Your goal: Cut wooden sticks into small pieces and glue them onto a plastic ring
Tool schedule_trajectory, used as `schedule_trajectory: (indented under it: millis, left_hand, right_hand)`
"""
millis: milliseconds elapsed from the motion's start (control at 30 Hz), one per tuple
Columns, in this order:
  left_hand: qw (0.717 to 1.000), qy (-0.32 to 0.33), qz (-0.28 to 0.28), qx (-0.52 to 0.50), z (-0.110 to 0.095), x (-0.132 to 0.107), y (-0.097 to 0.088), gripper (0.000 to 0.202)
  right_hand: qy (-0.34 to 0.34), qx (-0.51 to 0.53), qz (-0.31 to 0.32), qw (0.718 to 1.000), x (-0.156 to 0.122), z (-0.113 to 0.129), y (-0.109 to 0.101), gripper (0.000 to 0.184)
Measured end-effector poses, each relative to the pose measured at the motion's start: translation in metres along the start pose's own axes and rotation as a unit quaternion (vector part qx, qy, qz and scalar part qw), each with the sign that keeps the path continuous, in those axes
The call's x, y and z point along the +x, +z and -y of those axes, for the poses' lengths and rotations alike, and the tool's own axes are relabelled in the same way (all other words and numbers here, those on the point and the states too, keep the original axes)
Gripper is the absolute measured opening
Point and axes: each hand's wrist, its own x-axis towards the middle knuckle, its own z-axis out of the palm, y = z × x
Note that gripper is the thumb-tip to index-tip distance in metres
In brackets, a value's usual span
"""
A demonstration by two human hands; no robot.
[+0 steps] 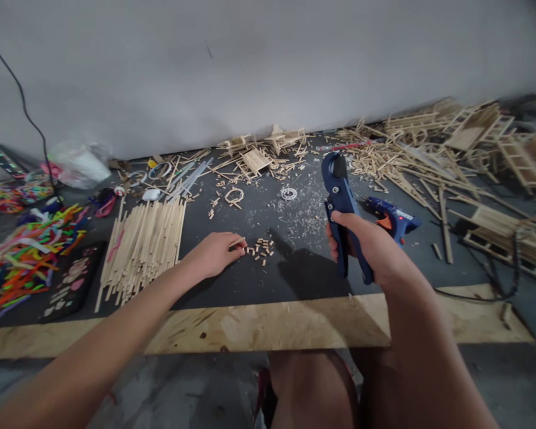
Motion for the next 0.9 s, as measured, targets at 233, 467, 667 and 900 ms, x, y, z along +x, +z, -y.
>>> schedule_trajectory:
  millis: [233,467,667,900]
  left_hand:
    - [1.000,0.013,0.004,-0.022,0.000,-0.002,-0.001,0.027]
    - [1.000,0.024,-0.006,-0.016,-0.009,0.002,0.002,0.026]
    - [1.000,0.017,-0.017,-0.017,-0.013,0.005,0.005,0.025]
    - [1.000,0.013,-0.007,0.010,-0.024,0.007,0.002,0.020]
  right_hand:
    - [0.005,0.002,0.005,1.000,-0.002,0.000,0.000,0.034]
    - [0.009,-0.009,0.003,1.000,0.000,0.003,0.005,0.035]
    - [0.006,-0.018,0.014,1.000,0.002,0.002,0.009,0.036]
    - [-0.005,-0.028,0.038,0.999,-0.001,0.000,0.007,0.036]
